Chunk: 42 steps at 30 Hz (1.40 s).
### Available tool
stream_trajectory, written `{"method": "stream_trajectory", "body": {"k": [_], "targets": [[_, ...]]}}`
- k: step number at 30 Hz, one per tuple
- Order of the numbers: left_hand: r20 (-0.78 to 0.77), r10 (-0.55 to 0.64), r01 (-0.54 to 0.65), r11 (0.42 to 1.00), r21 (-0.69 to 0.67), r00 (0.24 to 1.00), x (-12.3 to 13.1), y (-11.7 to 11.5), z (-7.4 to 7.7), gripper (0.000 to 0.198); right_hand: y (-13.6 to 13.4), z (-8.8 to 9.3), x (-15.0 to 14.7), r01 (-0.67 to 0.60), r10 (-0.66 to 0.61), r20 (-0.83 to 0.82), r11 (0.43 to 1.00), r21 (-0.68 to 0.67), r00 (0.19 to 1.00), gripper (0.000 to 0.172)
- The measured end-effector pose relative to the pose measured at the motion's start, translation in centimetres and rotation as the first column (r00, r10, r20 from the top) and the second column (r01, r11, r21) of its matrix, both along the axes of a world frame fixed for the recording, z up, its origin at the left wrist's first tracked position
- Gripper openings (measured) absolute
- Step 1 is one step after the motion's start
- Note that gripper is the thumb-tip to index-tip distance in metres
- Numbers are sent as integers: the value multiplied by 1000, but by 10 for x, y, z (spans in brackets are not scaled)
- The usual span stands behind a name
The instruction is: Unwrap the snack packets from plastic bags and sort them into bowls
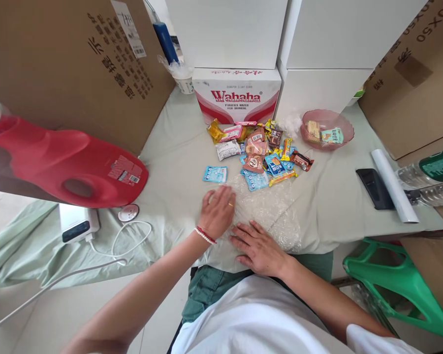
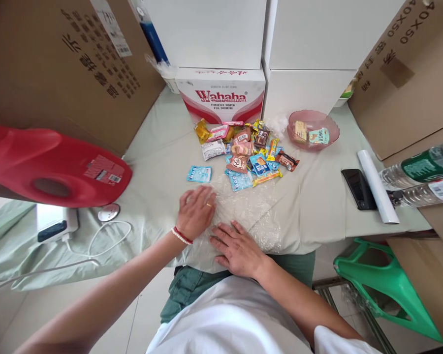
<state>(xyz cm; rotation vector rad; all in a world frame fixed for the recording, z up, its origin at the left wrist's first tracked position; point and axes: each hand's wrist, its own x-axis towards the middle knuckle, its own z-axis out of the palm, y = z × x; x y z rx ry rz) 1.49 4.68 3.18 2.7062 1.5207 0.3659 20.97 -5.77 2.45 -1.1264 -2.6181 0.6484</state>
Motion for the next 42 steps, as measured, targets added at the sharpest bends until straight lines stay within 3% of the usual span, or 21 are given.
{"method": "stream_trajectory", "body": {"k": [2,3,7,10,13,15,16,17,18,20,23,25,27,29,30,32,34,36,38,40,42], "targets": [[-14,-185,184,980,-79,983,0,0,-4,48,0,-1,0,-6,6,-7,1000,-9,1000,58],[-23,-210,206,971,-118,977,-2,1,-7,51,-2,-1,1,-11,11,-11,1000,-15,1000,58],[-51,-123,112,977,-180,991,-14,1,-18,69,-16,0,15,-47,43,-76,997,-56,996,55],[-65,-117,103,978,-179,991,-22,-8,-23,79,-8,16,41,-6,-29,-222,988,-155,975,48],[-82,-94,77,980,-181,992,-23,-15,-23,82,41,41,66,272,-329,-259,934,-232,908,43],[-98,-93,73,979,-190,991,-21,-16,-22,83,93,52,71,509,-513,-181,858,-68,839,37],[-109,-94,72,979,-192,990,-20,-16,-21,83,121,55,69,563,-551,-148,825,50,821,31],[-121,-96,72,978,-194,988,-19,-15,-20,84,147,55,64,574,-565,-102,807,138,819,32],[-133,-100,73,978,-196,986,-19,-14,-19,87,171,53,57,553,-557,-38,812,189,830,43],[-149,-106,76,977,-198,983,-19,-13,-18,94,208,48,41,487,-516,90,843,229,852,59],[-153,-117,85,975,-203,981,-18,-13,-18,108,233,47,28,471,-506,169,857,207,846,41],[-145,-124,92,974,-208,982,-18,-14,-18,110,231,55,36,558,-581,70,804,208,811,33],[-134,-124,93,973,-213,983,-19,-14,-19,110,219,66,53,670,-651,-157,717,194,742,33],[-121,-122,93,971,-219,985,-19,-14,-19,111,197,73,70,734,-657,-406,678,53,635,33],[-116,-122,94,970,-225,986,-19,-13,-19,112,182,73,76,713,-652,-486,697,-82,582,34],[-110,-127,98,967,-237,986,-20,-13,-20,114,147,64,79,557,-678,-522,730,-396,518,40],[-107,-129,100,965,-243,986,-20,-12,-19,117,111,51,73,436,-709,-431,693,-575,558,45],[-105,-130,101,965,-242,986,-20,-12,-19,120,82,41,66,533,-707,-291,689,-491,645,44],[-105,-132,103,964,-244,986,-20,-12,-19,121,64,38,61,626,-654,-161,755,-194,739,47],[-103,-132,104,964,-246,986,-20,-12,-19,121,59,41,60,508,-505,-62,860,49,861,56],[-100,-127,99,964,-246,987,-19,-12,-19,121,61,44,62,305,-309,23,946,111,951,62]]}}
